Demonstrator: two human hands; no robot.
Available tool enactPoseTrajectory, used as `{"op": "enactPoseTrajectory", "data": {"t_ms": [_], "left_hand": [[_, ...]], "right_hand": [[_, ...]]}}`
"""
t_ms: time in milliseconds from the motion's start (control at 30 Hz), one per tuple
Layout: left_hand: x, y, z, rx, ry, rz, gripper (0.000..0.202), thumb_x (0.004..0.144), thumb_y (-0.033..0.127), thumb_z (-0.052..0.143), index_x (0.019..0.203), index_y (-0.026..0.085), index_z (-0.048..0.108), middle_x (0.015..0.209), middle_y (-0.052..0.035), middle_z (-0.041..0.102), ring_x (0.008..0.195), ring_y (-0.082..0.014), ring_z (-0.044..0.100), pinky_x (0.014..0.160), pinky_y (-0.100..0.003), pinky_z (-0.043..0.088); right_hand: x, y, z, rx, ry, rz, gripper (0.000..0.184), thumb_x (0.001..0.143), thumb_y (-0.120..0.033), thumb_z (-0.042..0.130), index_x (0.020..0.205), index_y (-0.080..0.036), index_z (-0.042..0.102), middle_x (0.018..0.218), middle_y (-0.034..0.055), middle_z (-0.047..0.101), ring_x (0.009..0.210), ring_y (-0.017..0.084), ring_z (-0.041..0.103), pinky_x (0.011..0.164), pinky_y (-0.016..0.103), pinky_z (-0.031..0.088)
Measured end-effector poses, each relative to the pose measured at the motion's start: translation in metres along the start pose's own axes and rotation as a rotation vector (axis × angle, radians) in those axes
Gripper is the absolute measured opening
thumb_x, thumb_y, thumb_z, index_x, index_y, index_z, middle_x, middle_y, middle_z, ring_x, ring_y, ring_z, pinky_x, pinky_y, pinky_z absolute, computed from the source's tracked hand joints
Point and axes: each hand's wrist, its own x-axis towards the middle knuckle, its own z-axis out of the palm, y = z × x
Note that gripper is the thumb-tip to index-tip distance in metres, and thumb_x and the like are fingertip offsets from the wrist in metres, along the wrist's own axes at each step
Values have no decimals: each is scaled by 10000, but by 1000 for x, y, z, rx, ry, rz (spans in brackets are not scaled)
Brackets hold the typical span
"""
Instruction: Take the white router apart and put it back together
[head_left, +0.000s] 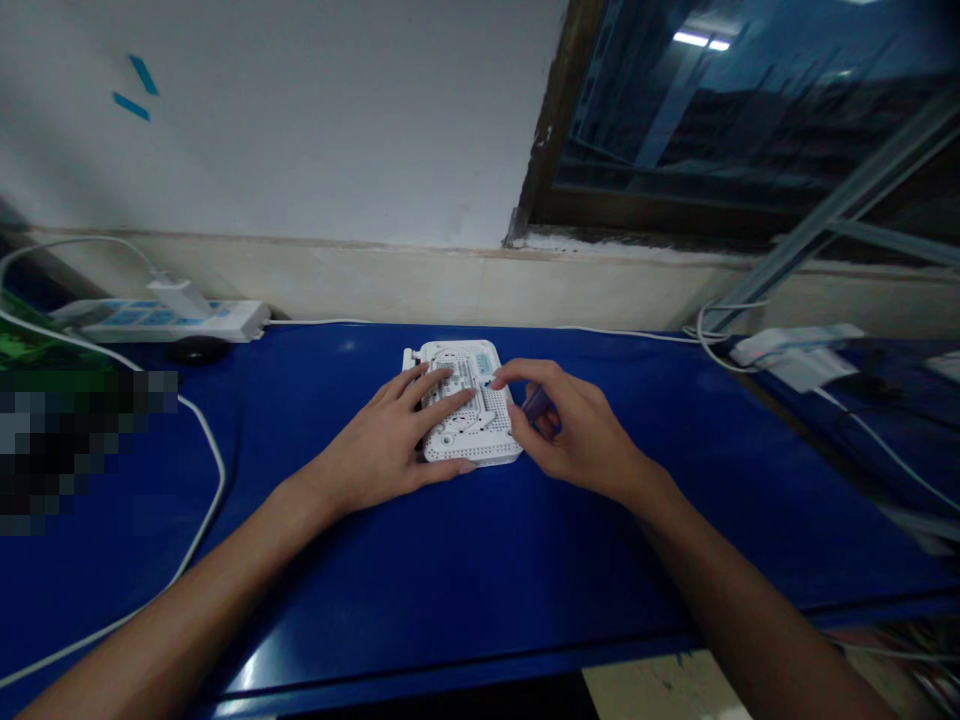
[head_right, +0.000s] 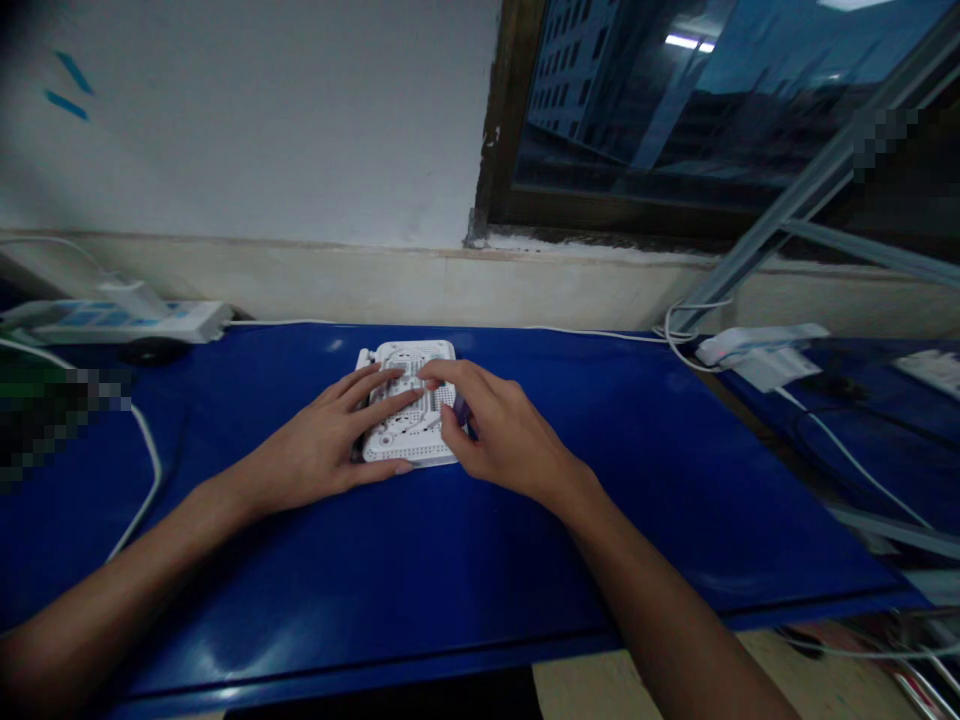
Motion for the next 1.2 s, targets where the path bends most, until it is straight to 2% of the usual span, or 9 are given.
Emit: {"op": "enactPoseTrajectory", "data": {"t_ms": [100, 267, 333, 533, 700, 767, 900, 967, 1200], "left_hand": [[0, -1, 1, -8, 10, -1, 810, 871, 714, 580, 1547, 329, 356, 1640, -93, 287, 1491, -410, 256, 1185, -633, 289], [0, 0, 0, -8, 5, -1, 800, 881, 712, 566, 1551, 333, 347, 1641, -93, 284, 1493, -408, 252, 1184, -636, 286], [0, 0, 0, -3, -4, -5, 793, 888, 713, 553, 1551, 326, 351, 1642, -97, 280, 1498, -401, 244, 1191, -626, 280], [0, 0, 0, 12, -13, -4, 821, 881, 738, 536, 1554, 305, 353, 1642, -119, 270, 1501, -402, 238, 1201, -611, 268], [0, 2, -2, 17, -16, -9, 802, 889, 732, 529, 1549, 308, 360, 1641, -113, 277, 1501, -397, 240, 1199, -608, 278], [0, 2, -2, 25, -27, -12, 802, 895, 735, 514, 1553, 306, 352, 1644, -112, 269, 1503, -393, 239, 1200, -606, 276], [1, 1, -1, 22, -23, -1, 816, 888, 737, 526, 1552, 294, 357, 1641, -122, 272, 1499, -402, 243, 1202, -609, 270], [1, 0, 0, 15, -7, 10, 819, 883, 735, 537, 1549, 290, 365, 1635, -128, 283, 1497, -405, 245, 1201, -612, 269], [0, 1, -2, 35, -36, -8, 826, 894, 741, 508, 1561, 283, 343, 1640, -131, 266, 1503, -404, 227, 1207, -604, 260]], "right_hand": [[0, -3, -2, 16, -17, -6, 549, 798, -72, 568, 1318, -232, 494, 1221, 74, 635, 870, 168, 651, 690, 289, 536], [0, -3, -1, -19, 23, 10, 323, 905, -187, 612, 1219, -236, 553, 1101, 41, 692, 785, 149, 654, 688, 283, 541], [0, -2, 0, -23, 45, 8, 293, 927, -191, 598, 1214, -233, 555, 1079, 37, 699, 744, 135, 645, 684, 277, 538], [0, -4, -3, 12, -10, -22, 540, 797, -68, 568, 1310, -226, 504, 1269, 67, 627, 908, 168, 638, 704, 280, 532], [1, -4, -1, -49, 14, -13, 363, 905, -166, 611, 1254, -231, 535, 1159, 41, 687, 835, 146, 650, 748, 284, 537], [0, -3, 0, -53, 24, -25, 345, 923, -158, 599, 1254, -232, 537, 1152, 37, 689, 812, 133, 646, 738, 272, 534], [0, -3, -1, -1, 12, -32, 515, 836, -50, 562, 1315, -228, 502, 1269, 53, 628, 868, 139, 632, 710, 262, 527], [-1, -4, -2, 13, 2, -38, 575, 797, -44, 562, 1336, -231, 488, 1299, 56, 609, 909, 154, 626, 713, 271, 526], [-1, -2, 2, -66, 42, -11, 413, 915, -219, 648, 1305, -244, 517, 1213, 43, 672, 843, 141, 652, 702, 272, 524]]}}
